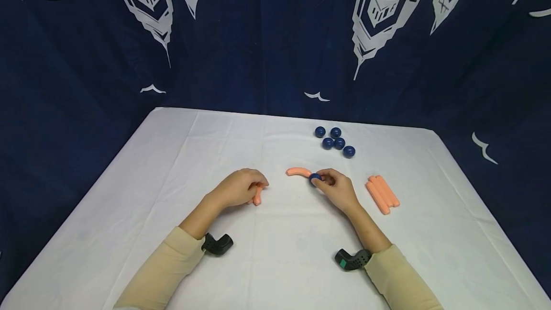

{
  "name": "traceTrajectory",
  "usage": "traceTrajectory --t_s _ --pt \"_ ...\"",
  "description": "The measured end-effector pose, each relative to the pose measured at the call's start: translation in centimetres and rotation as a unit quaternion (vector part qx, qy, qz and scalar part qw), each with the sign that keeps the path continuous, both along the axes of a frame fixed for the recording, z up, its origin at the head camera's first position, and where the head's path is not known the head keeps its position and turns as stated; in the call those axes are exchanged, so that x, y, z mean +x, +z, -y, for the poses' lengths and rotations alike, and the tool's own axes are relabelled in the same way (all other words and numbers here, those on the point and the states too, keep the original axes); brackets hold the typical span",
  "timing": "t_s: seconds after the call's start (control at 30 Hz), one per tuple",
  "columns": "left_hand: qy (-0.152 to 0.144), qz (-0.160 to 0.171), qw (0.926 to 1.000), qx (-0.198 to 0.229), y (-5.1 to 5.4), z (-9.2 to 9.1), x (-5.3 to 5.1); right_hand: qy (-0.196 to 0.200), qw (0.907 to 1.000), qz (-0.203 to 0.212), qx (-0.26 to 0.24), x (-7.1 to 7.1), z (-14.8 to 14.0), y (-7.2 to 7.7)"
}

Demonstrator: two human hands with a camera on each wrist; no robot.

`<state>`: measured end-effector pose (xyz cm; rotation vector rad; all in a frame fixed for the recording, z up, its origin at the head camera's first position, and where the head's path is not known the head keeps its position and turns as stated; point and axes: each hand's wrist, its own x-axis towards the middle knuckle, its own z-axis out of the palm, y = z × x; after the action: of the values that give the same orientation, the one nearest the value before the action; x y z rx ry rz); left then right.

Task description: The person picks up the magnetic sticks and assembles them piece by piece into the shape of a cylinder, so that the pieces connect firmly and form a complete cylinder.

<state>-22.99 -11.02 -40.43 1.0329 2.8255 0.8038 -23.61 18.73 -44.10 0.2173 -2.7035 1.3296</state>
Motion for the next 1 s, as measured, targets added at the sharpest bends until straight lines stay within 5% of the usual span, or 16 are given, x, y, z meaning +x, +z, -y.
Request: traceTrajectory --t_s 0.47,1.0 --pt "0.009 0.003 0.9999 -0.01 -0.7 0.1 0.1 -0.001 1.0 0.002 -0.003 0.0 0.0 -0.2" --pt "-0.021 -0.063 0.9957 -0.064 -1.0 -0.9 0.5 -0.004 1.0 0.002 -0.003 0.1 0.1 -0.1"
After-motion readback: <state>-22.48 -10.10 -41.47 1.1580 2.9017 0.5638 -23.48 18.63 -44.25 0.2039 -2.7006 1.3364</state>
